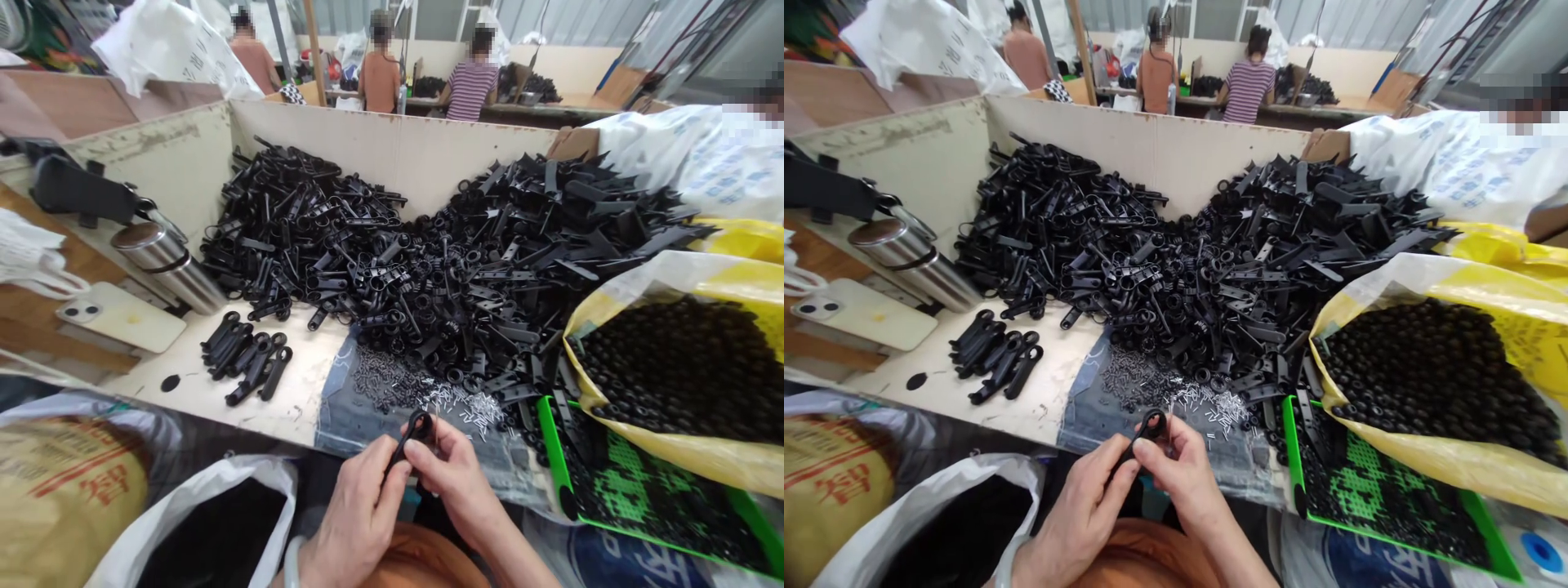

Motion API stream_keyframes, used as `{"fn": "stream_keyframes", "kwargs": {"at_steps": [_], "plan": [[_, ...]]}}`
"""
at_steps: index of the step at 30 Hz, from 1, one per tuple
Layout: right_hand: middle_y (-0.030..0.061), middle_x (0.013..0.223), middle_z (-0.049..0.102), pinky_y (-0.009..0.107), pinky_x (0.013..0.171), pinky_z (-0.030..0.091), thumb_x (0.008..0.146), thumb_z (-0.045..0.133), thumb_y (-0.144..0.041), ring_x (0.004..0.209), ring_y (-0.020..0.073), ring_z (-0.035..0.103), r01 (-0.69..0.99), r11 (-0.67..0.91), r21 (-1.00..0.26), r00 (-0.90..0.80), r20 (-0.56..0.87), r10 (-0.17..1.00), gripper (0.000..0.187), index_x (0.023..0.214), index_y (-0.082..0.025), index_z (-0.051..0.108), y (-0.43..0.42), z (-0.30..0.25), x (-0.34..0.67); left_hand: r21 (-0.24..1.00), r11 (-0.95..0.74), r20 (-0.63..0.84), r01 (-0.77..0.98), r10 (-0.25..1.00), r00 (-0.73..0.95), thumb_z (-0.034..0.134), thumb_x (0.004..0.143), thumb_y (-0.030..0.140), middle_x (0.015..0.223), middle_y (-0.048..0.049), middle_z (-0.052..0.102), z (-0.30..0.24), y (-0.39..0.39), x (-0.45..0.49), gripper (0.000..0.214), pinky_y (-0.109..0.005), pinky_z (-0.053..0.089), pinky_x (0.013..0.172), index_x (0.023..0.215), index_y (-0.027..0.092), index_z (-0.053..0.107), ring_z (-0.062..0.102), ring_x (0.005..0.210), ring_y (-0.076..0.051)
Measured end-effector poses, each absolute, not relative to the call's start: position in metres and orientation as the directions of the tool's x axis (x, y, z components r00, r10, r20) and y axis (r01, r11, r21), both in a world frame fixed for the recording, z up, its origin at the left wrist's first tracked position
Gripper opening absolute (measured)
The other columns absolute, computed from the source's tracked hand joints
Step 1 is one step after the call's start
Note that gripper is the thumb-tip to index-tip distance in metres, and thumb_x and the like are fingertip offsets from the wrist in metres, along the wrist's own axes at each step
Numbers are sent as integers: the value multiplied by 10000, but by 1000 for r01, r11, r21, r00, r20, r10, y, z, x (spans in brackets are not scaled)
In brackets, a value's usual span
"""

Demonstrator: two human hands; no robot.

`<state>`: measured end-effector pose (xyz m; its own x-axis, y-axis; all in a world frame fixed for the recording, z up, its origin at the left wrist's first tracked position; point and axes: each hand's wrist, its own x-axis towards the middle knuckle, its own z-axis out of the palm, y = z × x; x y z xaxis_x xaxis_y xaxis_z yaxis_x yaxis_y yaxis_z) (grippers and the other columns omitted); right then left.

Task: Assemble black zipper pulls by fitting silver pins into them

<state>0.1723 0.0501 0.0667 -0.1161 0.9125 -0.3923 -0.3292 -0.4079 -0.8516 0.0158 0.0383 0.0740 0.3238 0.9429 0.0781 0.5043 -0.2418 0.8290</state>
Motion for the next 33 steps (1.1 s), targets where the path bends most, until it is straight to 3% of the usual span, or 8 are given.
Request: {"fn": "stream_keyframes", "kwargs": {"at_steps": [3,6,14,18,20,25,29,33], "plan": [[-59,654,479,175,424,191,694,893,-530,487,38,250,-366,-396,-842,-92,-391,916,458,888,-168,691,49,68,177,856,-240,69,459,931,359,506,1007,265,964,-28,735,80,34,12,136,-278,588,811,1068,269,627,720,896,-193],[-63,639,474,179,418,175,680,893,-543,463,29,234,-387,-382,-839,-82,-382,921,480,880,-167,673,48,67,178,860,-241,92,450,940,327,571,976,288,1114,-60,765,79,28,6,230,-308,595,901,1194,280,642,724,1028,-228],[-72,632,459,175,427,233,718,868,-536,473,39,270,-368,-320,-873,-51,-324,945,441,889,-180,673,42,65,166,883,-219,85,416,944,318,487,1008,212,1022,-81,737,82,31,2,214,-324,590,870,1095,225,682,701,978,-221],[-44,742,552,171,412,269,717,848,-592,477,44,309,-336,-367,-868,-74,-364,928,552,1079,-208,686,36,54,163,792,-350,188,499,919,346,425,995,95,1083,-76,697,69,28,-7,335,-286,591,842,1213,238,635,709,964,-194],[-50,696,560,166,371,237,744,791,-666,433,42,289,-263,-396,-880,-118,-378,918,615,1128,-201,670,34,49,163,704,-425,233,569,895,381,409,985,56,1103,-85,694,57,23,-16,408,-288,596,852,1301,235,594,721,969,-198],[-57,573,586,170,341,201,788,727,-680,378,45,281,-100,-469,-877,-195,-445,874,549,983,-175,633,36,56,162,573,-496,271,653,866,421,374,968,12,1175,-112,687,36,12,-25,550,-323,601,899,1452,238,504,722,1032,-222],[-68,597,590,162,375,233,784,750,-520,417,52,310,-55,-485,-873,-227,-462,858,401,958,-186,611,43,68,161,726,-363,203,585,925,322,427,977,73,1086,-77,685,44,9,-19,469,-311,610,858,1358,275,611,727,948,-198],[-69,603,571,150,401,251,784,727,-353,476,72,402,25,-450,-893,-298,-436,849,240,929,-184,638,47,73,168,968,74,-136,239,957,255,645,919,229,1100,-64,680,52,5,-17,254,-325,592,865,1170,235,680,702,986,-205]]}}
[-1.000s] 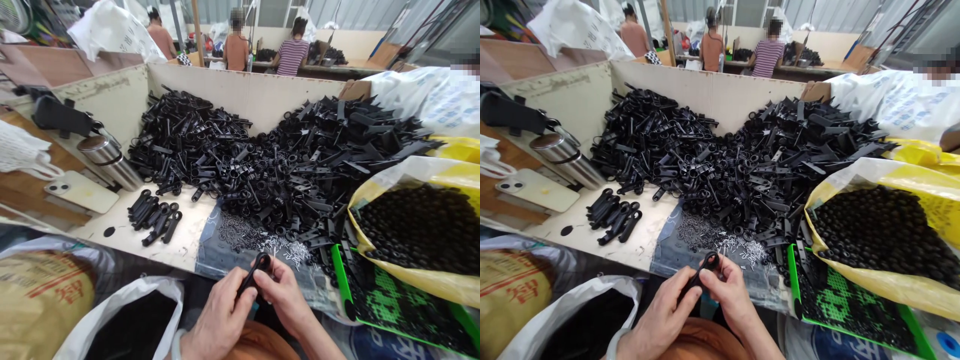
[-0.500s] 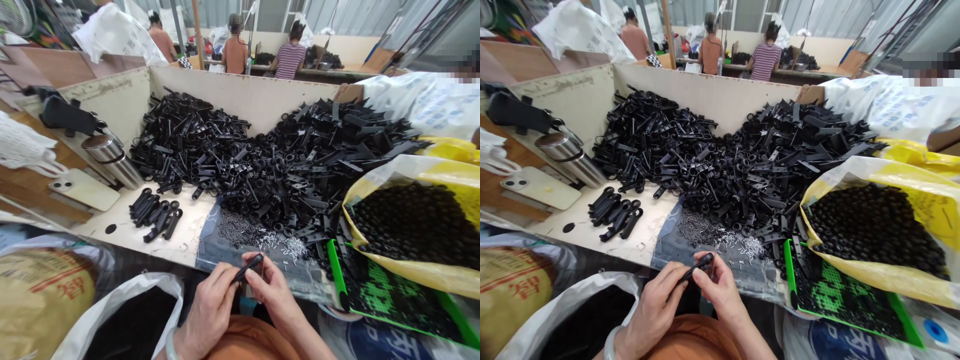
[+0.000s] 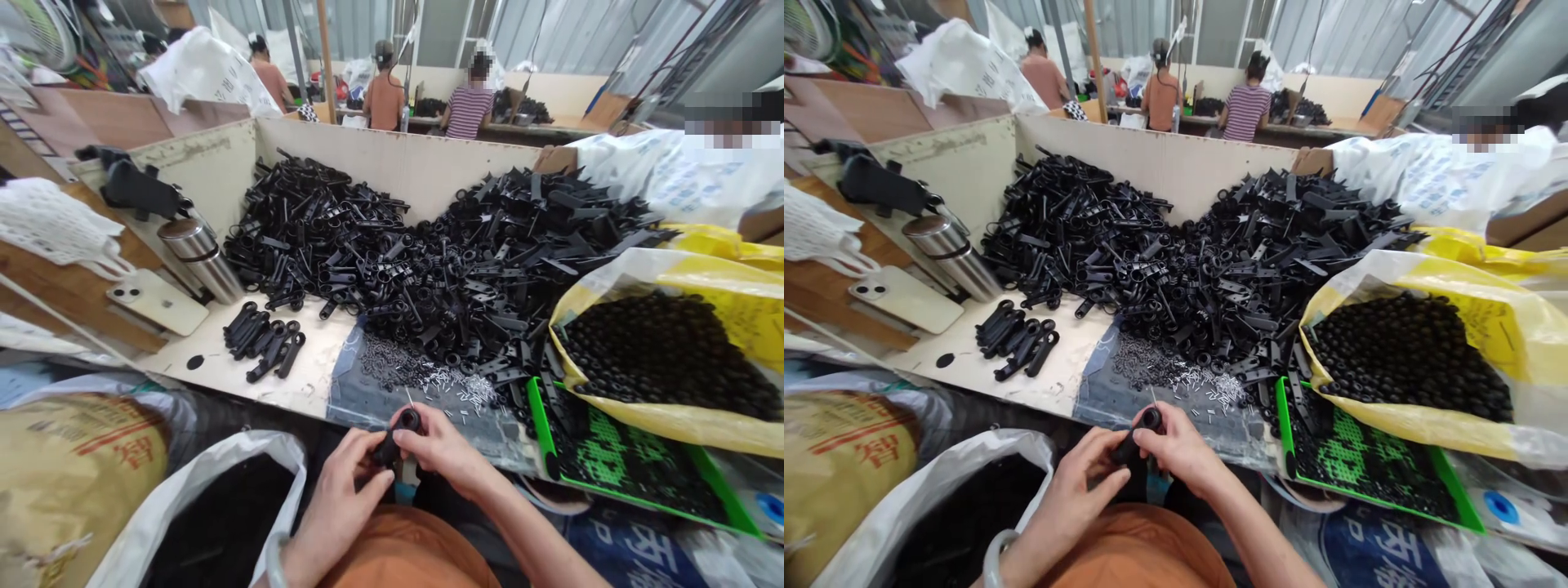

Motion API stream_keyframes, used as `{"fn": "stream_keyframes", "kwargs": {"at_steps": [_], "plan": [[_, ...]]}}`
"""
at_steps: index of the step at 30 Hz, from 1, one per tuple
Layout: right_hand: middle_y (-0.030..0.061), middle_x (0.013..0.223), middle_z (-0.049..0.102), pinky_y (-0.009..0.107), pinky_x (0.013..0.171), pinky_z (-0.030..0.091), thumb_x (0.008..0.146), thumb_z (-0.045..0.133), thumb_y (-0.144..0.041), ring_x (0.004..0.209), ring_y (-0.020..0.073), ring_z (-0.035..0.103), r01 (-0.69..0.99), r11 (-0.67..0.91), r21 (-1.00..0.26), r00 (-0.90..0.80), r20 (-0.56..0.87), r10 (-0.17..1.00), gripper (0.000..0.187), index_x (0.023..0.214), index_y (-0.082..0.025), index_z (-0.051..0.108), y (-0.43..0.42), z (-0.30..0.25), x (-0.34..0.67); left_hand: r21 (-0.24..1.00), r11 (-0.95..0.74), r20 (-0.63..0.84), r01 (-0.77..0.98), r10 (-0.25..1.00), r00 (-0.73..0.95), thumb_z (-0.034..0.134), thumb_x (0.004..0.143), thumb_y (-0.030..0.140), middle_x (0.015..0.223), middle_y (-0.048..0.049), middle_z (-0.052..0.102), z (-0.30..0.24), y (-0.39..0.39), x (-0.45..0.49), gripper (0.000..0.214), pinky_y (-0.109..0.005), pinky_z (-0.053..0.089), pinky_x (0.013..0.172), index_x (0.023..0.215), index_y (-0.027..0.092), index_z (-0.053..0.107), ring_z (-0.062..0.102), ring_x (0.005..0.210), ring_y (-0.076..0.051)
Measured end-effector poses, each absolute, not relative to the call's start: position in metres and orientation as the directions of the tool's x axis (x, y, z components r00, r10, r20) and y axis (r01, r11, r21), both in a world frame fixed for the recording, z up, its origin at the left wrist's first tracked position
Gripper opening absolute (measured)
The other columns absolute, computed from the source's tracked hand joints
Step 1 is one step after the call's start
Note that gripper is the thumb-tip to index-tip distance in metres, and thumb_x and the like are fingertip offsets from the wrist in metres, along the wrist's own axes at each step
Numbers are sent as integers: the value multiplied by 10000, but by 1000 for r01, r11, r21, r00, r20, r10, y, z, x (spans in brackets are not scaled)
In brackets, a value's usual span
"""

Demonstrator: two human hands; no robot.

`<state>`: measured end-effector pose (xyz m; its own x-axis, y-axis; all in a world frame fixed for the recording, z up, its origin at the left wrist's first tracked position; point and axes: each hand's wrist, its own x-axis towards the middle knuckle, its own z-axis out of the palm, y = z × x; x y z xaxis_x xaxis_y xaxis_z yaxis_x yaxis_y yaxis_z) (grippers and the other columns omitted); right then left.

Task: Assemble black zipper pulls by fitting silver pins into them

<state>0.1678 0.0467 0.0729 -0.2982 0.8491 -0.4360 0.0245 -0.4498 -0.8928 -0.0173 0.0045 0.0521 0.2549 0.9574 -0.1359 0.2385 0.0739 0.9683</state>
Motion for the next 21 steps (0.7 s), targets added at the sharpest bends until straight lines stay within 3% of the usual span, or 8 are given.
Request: {"fn": "stream_keyframes", "kwargs": {"at_steps": [2,4,9,12,15,18,21], "plan": [[-60,617,582,153,413,281,782,719,-314,512,89,455,75,-423,-903,-350,-421,837,198,924,-189,661,48,76,172,953,301,-299,38,916,266,700,895,329,955,-43,693,52,2,-19,250,-293,588,742,1101,192,665,698,802,-169],[-51,641,604,163,429,313,782,718,-290,540,103,489,124,-390,-913,-397,-406,824,182,935,-198,680,49,80,175,908,414,-374,-70,873,314,704,895,406,855,-25,685,54,-1,-20,308,-266,558,651,1083,168,656,658,677,-137],[-46,665,598,193,493,365,809,670,-253,584,120,501,218,-298,-929,-486,-368,792,153,953,-203,687,49,85,179,782,570,-419,-252,781,464,730,882,447,926,-55,689,62,-4,-19,344,-222,513,653,1036,142,685,662,737,-121],[-39,716,602,227,589,405,812,667,-237,658,139,519,264,-235,-935,-511,-342,789,157,964,-207,690,44,83,182,749,630,-484,-203,731,482,787,816,459,831,-43,689,57,-2,-16,368,-208,483,592,934,125,689,636,628,-101],[-26,791,617,262,699,412,832,659,-200,772,173,545,422,-79,-903,-498,-304,812,250,1079,-228,680,40,81,185,781,607,-502,-145,749,431,837,748,450,767,-23,686,43,1,-13,374,-198,470,562,854,127,683,617,578,-93],[-9,862,653,278,751,421,897,609,-209,824,190,586,566,57,-823,-495,-283,822,254,1148,-241,634,40,83,188,826,552,-494,-114,806,325,844,734,466,788,-13,701,30,4,-8,394,-218,524,619,913,142,711,645,634,-114],[23,989,696,280,818,441,923,595,-223,931,206,628,604,105,-790,-502,-275,820,210,1131,-239,623,45,86,191,849,522,-488,-86,835,254,842,727,492,821,-24,728,24,6,-2,408,-280,581,692,927,151,738,689,703,-162]]}}
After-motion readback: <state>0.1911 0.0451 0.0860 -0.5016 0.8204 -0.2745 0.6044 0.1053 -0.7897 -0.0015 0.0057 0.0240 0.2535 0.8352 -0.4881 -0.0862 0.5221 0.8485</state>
